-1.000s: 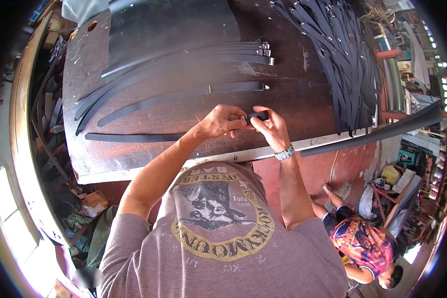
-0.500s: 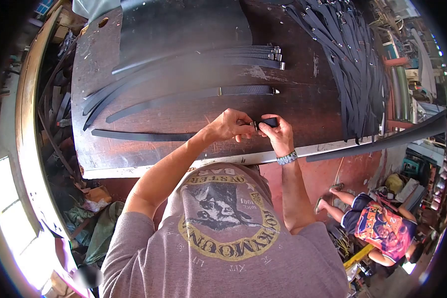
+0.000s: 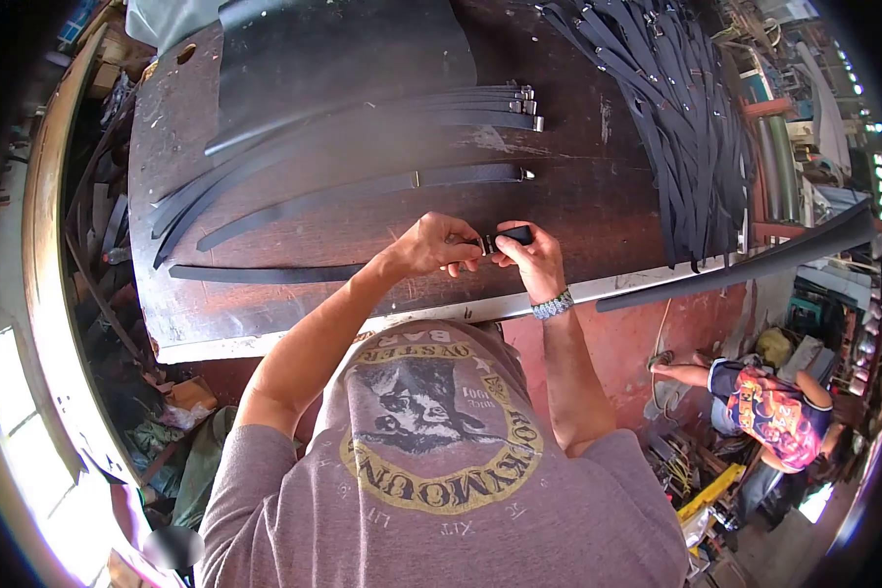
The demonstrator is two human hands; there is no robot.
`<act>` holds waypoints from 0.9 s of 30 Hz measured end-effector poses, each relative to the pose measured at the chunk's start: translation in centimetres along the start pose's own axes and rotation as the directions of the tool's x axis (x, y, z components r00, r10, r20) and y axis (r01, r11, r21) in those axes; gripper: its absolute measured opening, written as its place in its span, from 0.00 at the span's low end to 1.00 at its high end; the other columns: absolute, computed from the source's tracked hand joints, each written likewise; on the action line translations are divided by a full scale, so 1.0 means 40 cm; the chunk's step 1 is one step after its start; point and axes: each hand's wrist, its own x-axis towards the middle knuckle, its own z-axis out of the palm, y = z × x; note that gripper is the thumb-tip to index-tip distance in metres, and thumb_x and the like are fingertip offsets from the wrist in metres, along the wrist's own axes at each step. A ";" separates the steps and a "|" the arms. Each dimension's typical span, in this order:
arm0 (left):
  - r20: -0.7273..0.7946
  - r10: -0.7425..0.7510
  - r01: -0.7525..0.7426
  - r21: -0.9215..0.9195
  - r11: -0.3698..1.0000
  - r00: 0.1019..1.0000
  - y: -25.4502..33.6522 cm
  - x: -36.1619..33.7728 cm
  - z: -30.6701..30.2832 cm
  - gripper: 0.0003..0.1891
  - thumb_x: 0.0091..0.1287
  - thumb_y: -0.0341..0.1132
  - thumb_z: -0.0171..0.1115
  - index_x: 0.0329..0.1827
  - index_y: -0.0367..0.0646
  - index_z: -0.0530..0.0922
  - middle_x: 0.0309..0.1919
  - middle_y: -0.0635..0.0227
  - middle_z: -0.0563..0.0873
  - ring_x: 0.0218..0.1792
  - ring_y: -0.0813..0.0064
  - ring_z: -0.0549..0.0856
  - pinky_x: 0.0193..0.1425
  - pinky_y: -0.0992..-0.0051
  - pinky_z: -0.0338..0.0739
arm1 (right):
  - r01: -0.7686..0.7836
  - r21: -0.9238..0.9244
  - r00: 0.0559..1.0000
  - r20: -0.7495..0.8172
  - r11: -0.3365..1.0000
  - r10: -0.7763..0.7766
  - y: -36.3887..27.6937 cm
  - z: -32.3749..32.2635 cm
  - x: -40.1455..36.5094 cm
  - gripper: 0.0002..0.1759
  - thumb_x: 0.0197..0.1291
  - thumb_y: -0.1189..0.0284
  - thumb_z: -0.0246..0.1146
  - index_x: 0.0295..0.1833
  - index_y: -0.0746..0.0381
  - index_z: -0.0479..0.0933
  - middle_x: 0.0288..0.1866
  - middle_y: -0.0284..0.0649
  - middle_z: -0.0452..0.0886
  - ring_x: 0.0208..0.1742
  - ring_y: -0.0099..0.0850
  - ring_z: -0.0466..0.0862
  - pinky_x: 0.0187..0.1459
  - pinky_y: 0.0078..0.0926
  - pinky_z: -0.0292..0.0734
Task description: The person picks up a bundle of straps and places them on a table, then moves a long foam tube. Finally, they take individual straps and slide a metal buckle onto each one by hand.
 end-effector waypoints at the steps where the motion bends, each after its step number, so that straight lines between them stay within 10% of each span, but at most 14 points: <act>1: 0.000 0.007 -0.007 0.001 1.000 1.000 -0.004 0.001 -0.001 0.15 0.71 0.36 0.69 0.50 0.30 0.87 0.34 0.60 0.92 0.30 0.76 0.87 0.36 0.74 0.84 | 0.008 -0.003 1.000 0.004 1.000 -0.008 0.002 0.000 0.001 0.14 0.67 0.73 0.70 0.53 0.68 0.82 0.39 0.39 0.88 0.36 0.26 0.90 0.37 0.22 0.84; 27: 0.012 0.051 -0.052 0.030 0.998 0.999 -0.017 -0.002 0.001 0.15 0.71 0.38 0.67 0.49 0.33 0.87 0.35 0.63 0.93 0.34 0.79 0.87 0.39 0.75 0.82 | 0.017 0.034 1.000 0.011 0.999 -0.017 0.007 0.002 0.008 0.13 0.66 0.76 0.71 0.53 0.69 0.81 0.38 0.37 0.87 0.34 0.25 0.89 0.37 0.21 0.85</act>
